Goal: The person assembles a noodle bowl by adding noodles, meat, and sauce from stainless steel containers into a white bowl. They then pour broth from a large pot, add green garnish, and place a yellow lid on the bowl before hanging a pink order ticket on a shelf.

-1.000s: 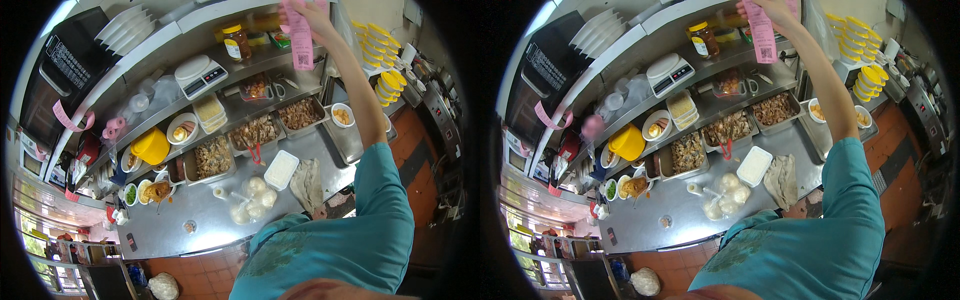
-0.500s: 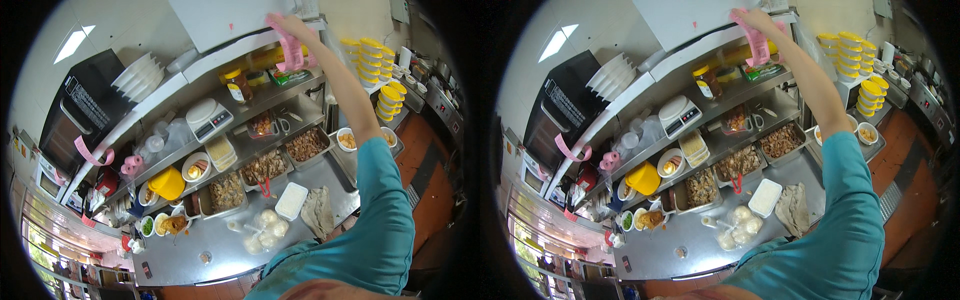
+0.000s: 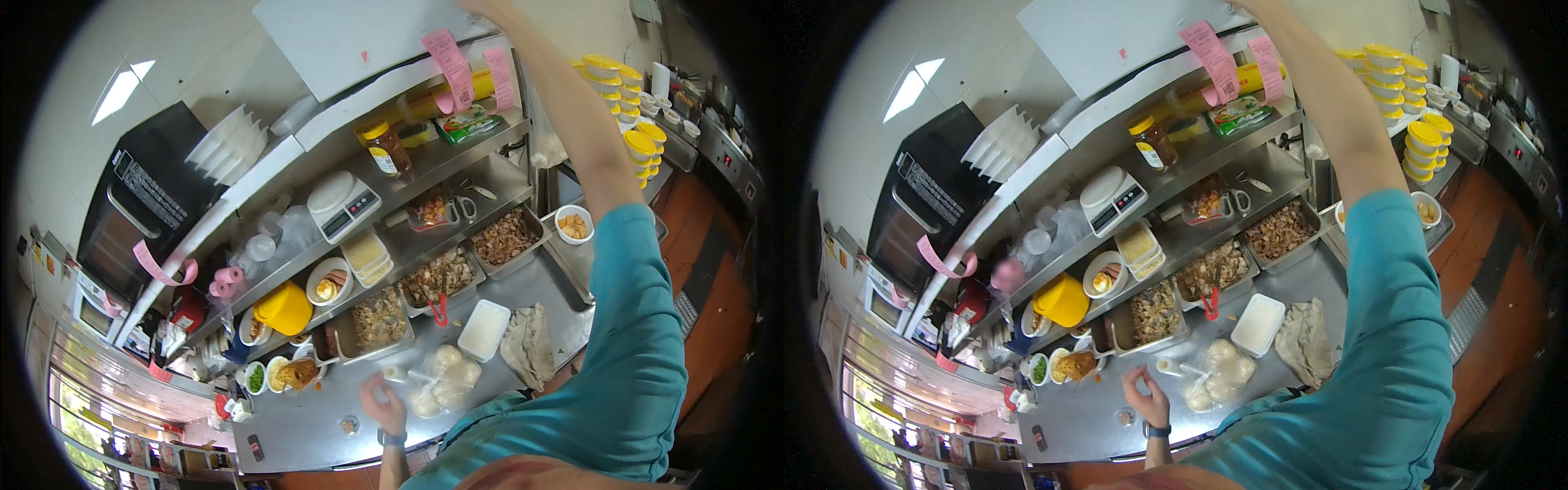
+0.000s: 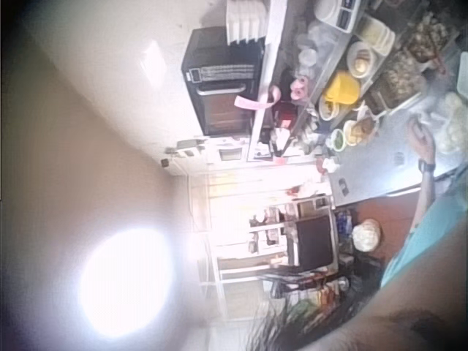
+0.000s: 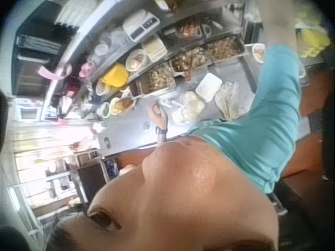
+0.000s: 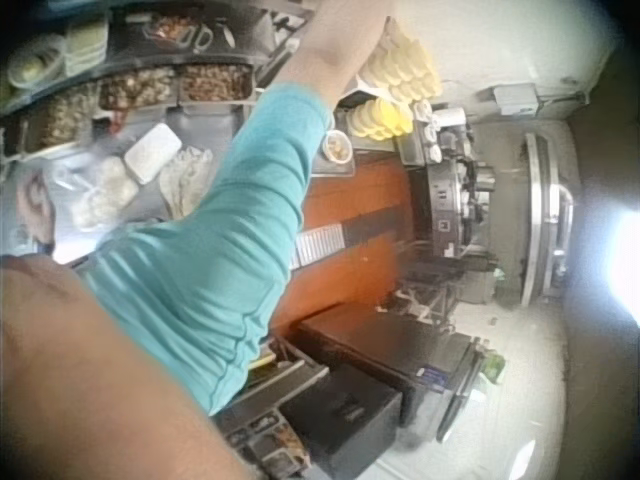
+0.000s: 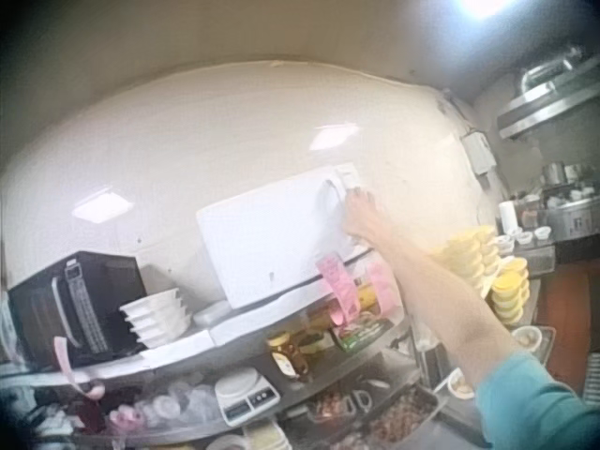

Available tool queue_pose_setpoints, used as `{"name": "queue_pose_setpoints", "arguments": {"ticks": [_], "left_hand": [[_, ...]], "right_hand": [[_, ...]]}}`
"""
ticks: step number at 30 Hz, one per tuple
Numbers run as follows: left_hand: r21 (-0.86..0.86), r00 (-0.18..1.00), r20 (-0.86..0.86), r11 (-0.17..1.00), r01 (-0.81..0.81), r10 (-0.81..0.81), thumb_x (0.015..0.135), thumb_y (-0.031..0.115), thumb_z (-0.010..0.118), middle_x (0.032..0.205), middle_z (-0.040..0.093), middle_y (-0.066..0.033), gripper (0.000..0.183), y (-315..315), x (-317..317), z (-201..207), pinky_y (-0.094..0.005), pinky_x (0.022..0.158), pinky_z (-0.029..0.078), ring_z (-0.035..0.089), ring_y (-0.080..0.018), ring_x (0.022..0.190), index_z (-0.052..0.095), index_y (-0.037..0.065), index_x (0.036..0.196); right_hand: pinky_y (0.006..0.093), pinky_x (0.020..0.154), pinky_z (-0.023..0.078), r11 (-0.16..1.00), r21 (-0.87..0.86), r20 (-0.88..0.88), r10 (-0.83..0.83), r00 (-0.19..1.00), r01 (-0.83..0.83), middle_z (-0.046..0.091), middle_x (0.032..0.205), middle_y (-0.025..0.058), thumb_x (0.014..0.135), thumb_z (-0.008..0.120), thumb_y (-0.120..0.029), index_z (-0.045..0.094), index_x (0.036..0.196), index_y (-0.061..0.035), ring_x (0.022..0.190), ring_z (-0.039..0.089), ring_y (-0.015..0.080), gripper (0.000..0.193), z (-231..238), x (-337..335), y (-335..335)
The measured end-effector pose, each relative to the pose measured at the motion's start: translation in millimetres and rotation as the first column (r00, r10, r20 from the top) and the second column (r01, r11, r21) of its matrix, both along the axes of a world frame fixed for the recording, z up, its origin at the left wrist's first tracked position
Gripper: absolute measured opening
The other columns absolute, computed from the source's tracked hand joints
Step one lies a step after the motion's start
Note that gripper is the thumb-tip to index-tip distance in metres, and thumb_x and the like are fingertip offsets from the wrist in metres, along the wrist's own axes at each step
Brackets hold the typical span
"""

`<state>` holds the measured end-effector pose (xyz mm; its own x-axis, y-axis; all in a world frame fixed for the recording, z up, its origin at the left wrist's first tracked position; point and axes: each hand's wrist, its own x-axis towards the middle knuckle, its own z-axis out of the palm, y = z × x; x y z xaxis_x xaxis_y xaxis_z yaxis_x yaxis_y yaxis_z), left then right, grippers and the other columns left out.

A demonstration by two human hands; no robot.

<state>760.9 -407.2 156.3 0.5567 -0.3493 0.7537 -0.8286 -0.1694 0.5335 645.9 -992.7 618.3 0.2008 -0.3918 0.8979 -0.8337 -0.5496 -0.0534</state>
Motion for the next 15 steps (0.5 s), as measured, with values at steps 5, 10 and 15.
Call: {"name": "queue_pose_setpoints", "arguments": {"ticks": [5,10,15], "left_hand": [[-0.244,0.952,0.199,0.929,0.279,-0.233,0.085,-0.011,0.053,0.108,0.059,-0.0161,0.024,-76,9,143,-0.0368,0.088,0.047,0.057,-0.0258,0.096,0.055,-0.001,0.107],[-0.119,0.769,0.456,0.825,0.552,-0.449,0.082,0.006,0.068,0.139,0.047,-0.0231,0.063,-143,-1,259,-0.0426,0.105,0.04,0.048,-0.0345,0.128,0.04,-0.003,0.138],[-0.245,0.768,0.397,0.748,0.617,-0.503,0.075,0.009,0.079,0.157,0.015,-0.022,0.111,-173,-30,298,-0.0439,0.115,0.026,0.028,-0.0334,0.143,0.001,0.001,0.154]], "right_hand": [[0.0474,0.093,0.051,0.543,-0.181,0.538,0.753,0.38,-0.82,0.064,0.111,0.0275,0.093,0.051,-0.028,0.051,0.127,0.004,0.103,0.065,0.0341,0.047,-25,-56,45],[0.0423,0.073,0.057,0.143,-0.137,0.668,0.744,0.015,-0.98,0.07,0.098,0.0175,0.094,0.053,-0.029,0.059,0.118,-0.0004,0.088,0.069,0.0276,0.038,-14,-53,-10],[0.0397,0.064,0.055,0.096,0.285,0.713,0.643,0.278,-0.954,0.072,0.091,0.0148,0.091,0.055,-0.027,0.07,0.103,-0.0025,0.076,0.07,0.0249,0.031,-24,81,-80]]}}
